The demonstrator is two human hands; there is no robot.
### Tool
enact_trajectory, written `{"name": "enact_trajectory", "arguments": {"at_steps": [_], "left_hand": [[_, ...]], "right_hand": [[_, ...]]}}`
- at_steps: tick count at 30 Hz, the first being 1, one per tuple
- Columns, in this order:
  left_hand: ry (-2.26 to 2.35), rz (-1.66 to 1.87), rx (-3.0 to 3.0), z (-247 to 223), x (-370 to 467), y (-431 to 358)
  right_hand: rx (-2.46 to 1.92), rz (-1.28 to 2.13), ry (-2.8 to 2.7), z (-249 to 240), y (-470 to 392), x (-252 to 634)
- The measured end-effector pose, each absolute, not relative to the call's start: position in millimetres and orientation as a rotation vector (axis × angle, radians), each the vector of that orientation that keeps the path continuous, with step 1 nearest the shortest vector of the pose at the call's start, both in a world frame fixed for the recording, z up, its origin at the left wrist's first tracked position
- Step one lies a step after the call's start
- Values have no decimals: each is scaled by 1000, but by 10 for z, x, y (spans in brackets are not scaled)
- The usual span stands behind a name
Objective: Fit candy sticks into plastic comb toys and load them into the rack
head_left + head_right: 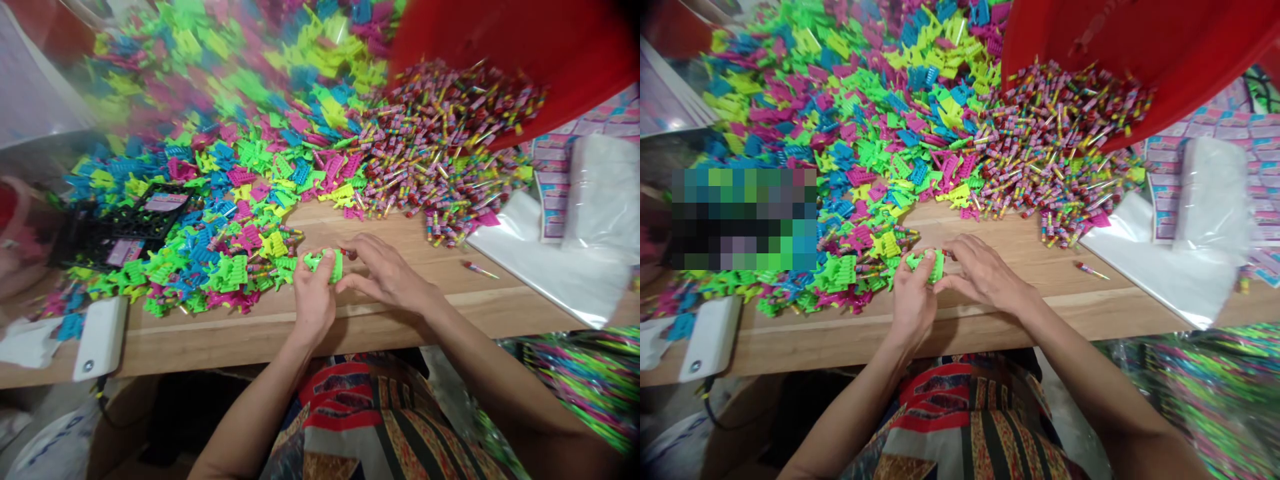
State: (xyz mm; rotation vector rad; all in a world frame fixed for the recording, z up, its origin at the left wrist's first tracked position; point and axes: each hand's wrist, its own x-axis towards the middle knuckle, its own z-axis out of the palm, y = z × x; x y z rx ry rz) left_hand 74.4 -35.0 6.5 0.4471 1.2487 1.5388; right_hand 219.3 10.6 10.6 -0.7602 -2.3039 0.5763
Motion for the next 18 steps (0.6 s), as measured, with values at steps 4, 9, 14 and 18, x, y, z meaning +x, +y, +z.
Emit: {"name": "enact_trajectory", "arguments": {"at_steps": [4, 9, 14, 18], "left_hand": [[1343, 1553, 528, 71, 751, -370], [1304, 1549, 505, 79, 742, -362], [1286, 1563, 465, 69, 748, -340], [1209, 1540, 410, 72, 748, -326]], "right_hand": [[-762, 542, -2308, 96, 93, 2179], [-749, 515, -2306, 105, 93, 2172], [-757, 610, -2295, 112, 125, 2184], [-737, 580, -2287, 112, 139, 2196]]}}
